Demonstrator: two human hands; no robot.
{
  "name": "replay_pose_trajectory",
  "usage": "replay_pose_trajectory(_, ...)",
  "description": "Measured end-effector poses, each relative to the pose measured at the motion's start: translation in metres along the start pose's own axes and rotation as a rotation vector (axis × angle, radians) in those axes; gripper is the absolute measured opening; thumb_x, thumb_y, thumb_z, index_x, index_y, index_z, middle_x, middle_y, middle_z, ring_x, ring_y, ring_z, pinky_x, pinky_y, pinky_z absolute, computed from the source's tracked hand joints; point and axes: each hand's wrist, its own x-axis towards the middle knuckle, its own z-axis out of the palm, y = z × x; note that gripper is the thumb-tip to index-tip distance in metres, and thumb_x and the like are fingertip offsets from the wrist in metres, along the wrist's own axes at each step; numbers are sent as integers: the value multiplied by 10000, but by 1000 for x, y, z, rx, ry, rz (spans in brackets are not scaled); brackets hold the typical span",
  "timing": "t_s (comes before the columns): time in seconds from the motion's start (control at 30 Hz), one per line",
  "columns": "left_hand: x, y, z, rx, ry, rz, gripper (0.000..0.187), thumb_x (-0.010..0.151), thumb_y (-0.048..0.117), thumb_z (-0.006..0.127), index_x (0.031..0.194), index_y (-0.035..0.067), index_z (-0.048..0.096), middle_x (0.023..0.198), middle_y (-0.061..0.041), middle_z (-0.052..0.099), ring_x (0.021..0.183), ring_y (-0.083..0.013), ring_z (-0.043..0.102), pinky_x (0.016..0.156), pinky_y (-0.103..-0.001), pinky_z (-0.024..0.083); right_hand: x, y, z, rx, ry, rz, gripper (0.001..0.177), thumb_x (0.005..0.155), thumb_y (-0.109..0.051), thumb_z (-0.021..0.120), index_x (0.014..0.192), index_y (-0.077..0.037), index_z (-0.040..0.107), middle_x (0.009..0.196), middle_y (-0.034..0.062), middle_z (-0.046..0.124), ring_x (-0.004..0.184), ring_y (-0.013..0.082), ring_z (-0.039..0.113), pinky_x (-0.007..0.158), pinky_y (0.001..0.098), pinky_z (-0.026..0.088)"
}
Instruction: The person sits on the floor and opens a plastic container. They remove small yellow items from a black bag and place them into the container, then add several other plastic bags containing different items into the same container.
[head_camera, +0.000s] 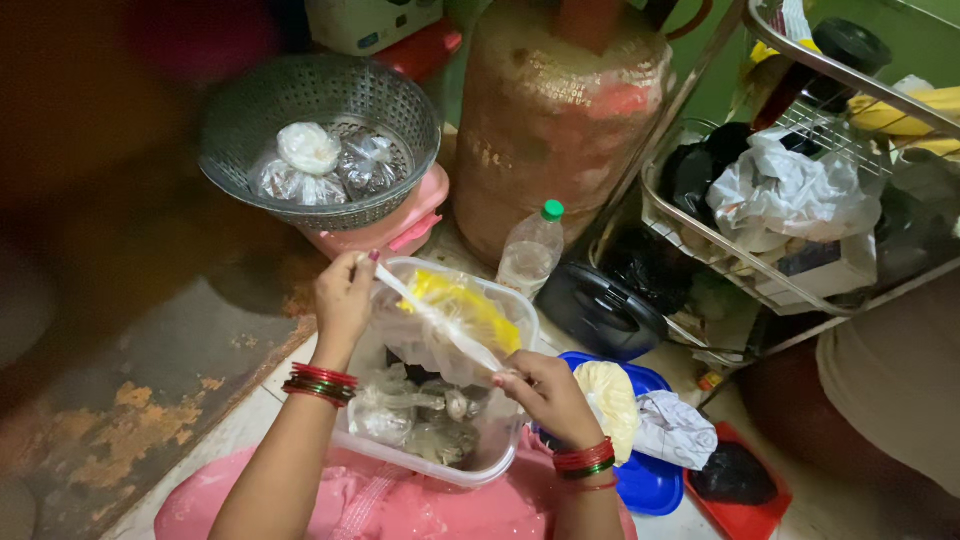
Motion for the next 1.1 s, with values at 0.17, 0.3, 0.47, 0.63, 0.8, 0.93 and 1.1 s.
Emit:
replay_pose_trajectory(0.17, -36, 4, 20, -363, -564, -76, 458, 859, 235, 796, 1197, -8, 605, 1100, -121, 644, 928, -152, 655, 791, -379, 570, 0, 26, 2, 564, 89, -138, 196, 1032, -206, 613, 995, -16, 643, 1060, 130, 802, 977, 175, 698, 917, 331, 536)
replay_pose_trajectory(0.3, -76, 25, 25, 153, -769, 48, 837, 595, 240, 907, 1324, 31, 553, 1056, -196, 717, 875, -313, 705, 796, -422, 560, 4, 38, 10, 640, 151, -163, 194, 1042, -211, 595, 1071, -24, 637, 1197, 164, 752, 1156, 218, 681, 1049, 367, 487)
replay_pose_trajectory(0.47, -79, 45, 26, 406, -523, 3, 333, 776, 132, 735, 1077, 4, 672, 952, -257, 715, 969, -424, 684, 838, -492, 534, 11, 29, 21, 628, 157, -208, 219, 1059, -219, 606, 1140, -18, 638, 1330, 197, 700, 1276, 256, 635, 1121, 382, 442)
replay_pose_trajectory(0.63, -83, 71, 17, 216, -604, 234, 331, 720, 62, 678, 1048, 60, 721, 903, -226, 712, 892, -409, 690, 773, -485, 540, 20, -4, 26, -154, 268, -424, 449, 944, -240, 687, 1327, -15, 622, 1447, 247, 611, 1357, 396, 556, 1157, 420, 393)
replay_pose_trajectory(0.8, -68, 94, 7, 167, -770, 388, 200, 769, 74, 688, 963, 71, 739, 876, -169, 732, 872, -356, 712, 749, -438, 553, 23, -13, 25, -259, 58, -444, 669, 676, -358, 851, 1215, -8, 662, 1228, 191, 683, 1147, 376, 635, 1006, 462, 455)
replay_pose_trajectory(0.93, -57, 106, 9, 190, -741, 618, 187, 763, 109, 727, 947, 95, 750, 923, -113, 740, 917, -324, 713, 812, -416, 559, 21, 14, 32, -236, 9, -87, 352, 794, -257, 811, 1111, -111, 759, 1017, 118, 773, 921, 290, 745, 795, 388, 587)
replay_pose_trajectory(1.1, -48, 104, 15, 281, -315, 764, 538, 775, 223, 839, 1260, 73, 663, 1263, -144, 698, 1232, -352, 613, 1019, -458, 460, 26, 58, 44, -28, 335, -63, 149, 929, -168, 727, 1018, -58, 772, 910, 78, 801, 778, 180, 764, 721, 319, 595)
